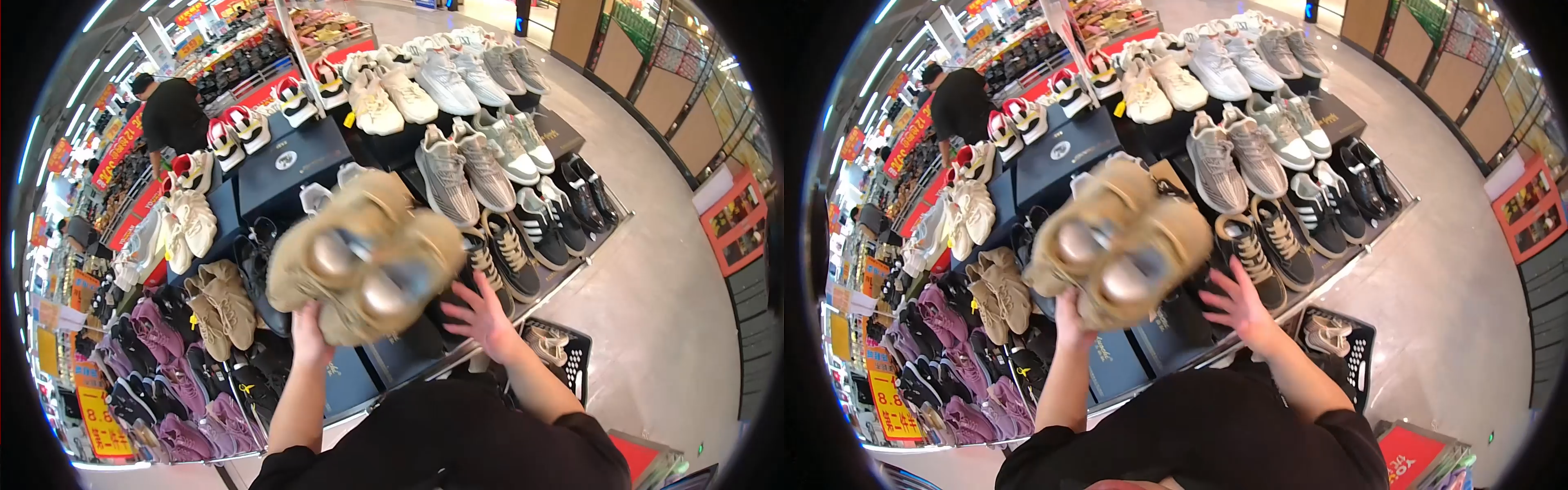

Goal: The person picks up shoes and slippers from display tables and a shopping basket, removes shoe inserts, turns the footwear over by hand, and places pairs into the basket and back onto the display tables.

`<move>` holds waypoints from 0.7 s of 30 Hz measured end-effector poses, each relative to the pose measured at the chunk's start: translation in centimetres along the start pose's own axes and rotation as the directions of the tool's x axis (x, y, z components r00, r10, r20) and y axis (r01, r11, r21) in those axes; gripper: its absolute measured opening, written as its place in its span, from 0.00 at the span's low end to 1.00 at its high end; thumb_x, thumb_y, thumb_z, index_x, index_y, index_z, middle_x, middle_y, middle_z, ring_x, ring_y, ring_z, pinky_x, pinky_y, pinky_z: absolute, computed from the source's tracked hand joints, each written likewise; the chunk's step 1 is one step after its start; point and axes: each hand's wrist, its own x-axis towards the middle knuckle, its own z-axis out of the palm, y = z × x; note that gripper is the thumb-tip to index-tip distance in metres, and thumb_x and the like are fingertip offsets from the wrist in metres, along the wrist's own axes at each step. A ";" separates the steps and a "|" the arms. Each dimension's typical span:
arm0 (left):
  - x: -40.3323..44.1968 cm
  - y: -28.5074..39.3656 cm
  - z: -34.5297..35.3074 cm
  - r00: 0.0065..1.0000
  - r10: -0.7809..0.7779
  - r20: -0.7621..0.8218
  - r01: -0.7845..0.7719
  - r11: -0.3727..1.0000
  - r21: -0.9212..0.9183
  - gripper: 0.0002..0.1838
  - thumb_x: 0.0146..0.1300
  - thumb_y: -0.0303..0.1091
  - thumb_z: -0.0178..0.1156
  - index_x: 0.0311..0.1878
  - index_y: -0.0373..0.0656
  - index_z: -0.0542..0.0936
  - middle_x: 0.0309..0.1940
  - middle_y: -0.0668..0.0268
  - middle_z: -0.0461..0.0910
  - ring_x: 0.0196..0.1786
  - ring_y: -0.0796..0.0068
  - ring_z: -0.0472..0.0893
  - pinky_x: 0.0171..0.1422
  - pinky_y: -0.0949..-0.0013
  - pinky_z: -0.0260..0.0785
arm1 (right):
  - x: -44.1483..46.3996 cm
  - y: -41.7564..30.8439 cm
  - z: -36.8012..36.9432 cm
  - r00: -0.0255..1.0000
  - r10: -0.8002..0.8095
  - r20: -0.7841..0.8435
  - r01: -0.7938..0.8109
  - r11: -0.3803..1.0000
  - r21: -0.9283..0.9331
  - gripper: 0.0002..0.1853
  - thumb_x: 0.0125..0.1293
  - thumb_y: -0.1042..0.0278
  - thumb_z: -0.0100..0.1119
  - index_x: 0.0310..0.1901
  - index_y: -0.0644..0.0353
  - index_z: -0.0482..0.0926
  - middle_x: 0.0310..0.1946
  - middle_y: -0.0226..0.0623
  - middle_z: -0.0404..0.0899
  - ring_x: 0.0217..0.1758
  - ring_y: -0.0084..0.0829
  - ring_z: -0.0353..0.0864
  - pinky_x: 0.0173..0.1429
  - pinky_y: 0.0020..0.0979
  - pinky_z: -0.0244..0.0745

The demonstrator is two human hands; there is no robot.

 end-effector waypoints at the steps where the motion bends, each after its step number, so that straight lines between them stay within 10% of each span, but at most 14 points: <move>1: -1.5 -1.5 -0.2 0.997 -0.052 0.065 0.044 0.993 0.113 0.24 0.72 0.33 0.44 0.69 0.43 0.61 0.65 0.57 0.69 0.65 0.59 0.72 0.69 0.54 0.67 | 1.4 0.7 1.4 0.997 -0.072 0.018 0.070 0.992 0.108 0.53 0.59 0.38 0.65 0.77 0.52 0.45 0.71 0.37 0.61 0.73 0.37 0.62 0.73 0.44 0.60; 10: -8.7 -9.0 -1.1 0.931 -0.365 -0.014 0.364 0.931 -0.032 0.23 0.76 0.39 0.43 0.70 0.42 0.59 0.65 0.56 0.68 0.66 0.62 0.72 0.68 0.56 0.67 | 0.4 3.2 1.2 0.956 0.101 -0.274 -0.023 0.961 0.275 0.43 0.64 0.36 0.52 0.73 0.55 0.56 0.68 0.38 0.66 0.71 0.41 0.65 0.75 0.48 0.55; 14: -7.7 -6.9 -4.0 0.763 -0.610 -0.217 0.585 0.507 0.633 0.15 0.74 0.43 0.52 0.44 0.40 0.79 0.33 0.65 0.81 0.34 0.72 0.79 0.39 0.67 0.73 | 0.1 4.0 -0.3 0.948 0.112 -0.297 -0.036 0.968 0.250 0.42 0.64 0.38 0.54 0.72 0.55 0.58 0.66 0.38 0.68 0.69 0.39 0.67 0.74 0.47 0.58; 16: -8.1 -5.2 -4.2 0.987 -0.133 0.089 -0.045 0.303 0.952 0.17 0.69 0.39 0.59 0.28 0.36 0.78 0.15 0.67 0.74 0.20 0.77 0.71 0.26 0.67 0.64 | 0.2 3.6 -0.7 0.950 0.124 -0.286 -0.053 0.968 0.244 0.43 0.62 0.38 0.57 0.72 0.56 0.58 0.65 0.38 0.69 0.68 0.39 0.68 0.72 0.45 0.61; 18: -8.3 -2.6 -3.1 1.000 -0.011 0.004 0.001 0.429 0.903 0.10 0.63 0.30 0.64 0.29 0.36 0.77 0.18 0.63 0.73 0.23 0.77 0.71 0.28 0.70 0.63 | 0.4 3.2 -1.5 0.958 0.130 -0.256 -0.093 0.984 0.152 0.45 0.59 0.39 0.60 0.72 0.57 0.58 0.64 0.39 0.70 0.67 0.39 0.69 0.71 0.44 0.64; 21: -7.2 1.5 1.8 0.775 0.361 0.518 -0.593 0.132 0.794 0.04 0.55 0.24 0.66 0.33 0.39 0.80 0.29 0.62 0.78 0.30 0.64 0.78 0.34 0.66 0.71 | 1.2 2.6 -2.1 0.965 0.186 -0.185 -0.169 0.980 0.106 0.47 0.58 0.40 0.63 0.72 0.58 0.57 0.63 0.42 0.70 0.67 0.39 0.70 0.70 0.43 0.65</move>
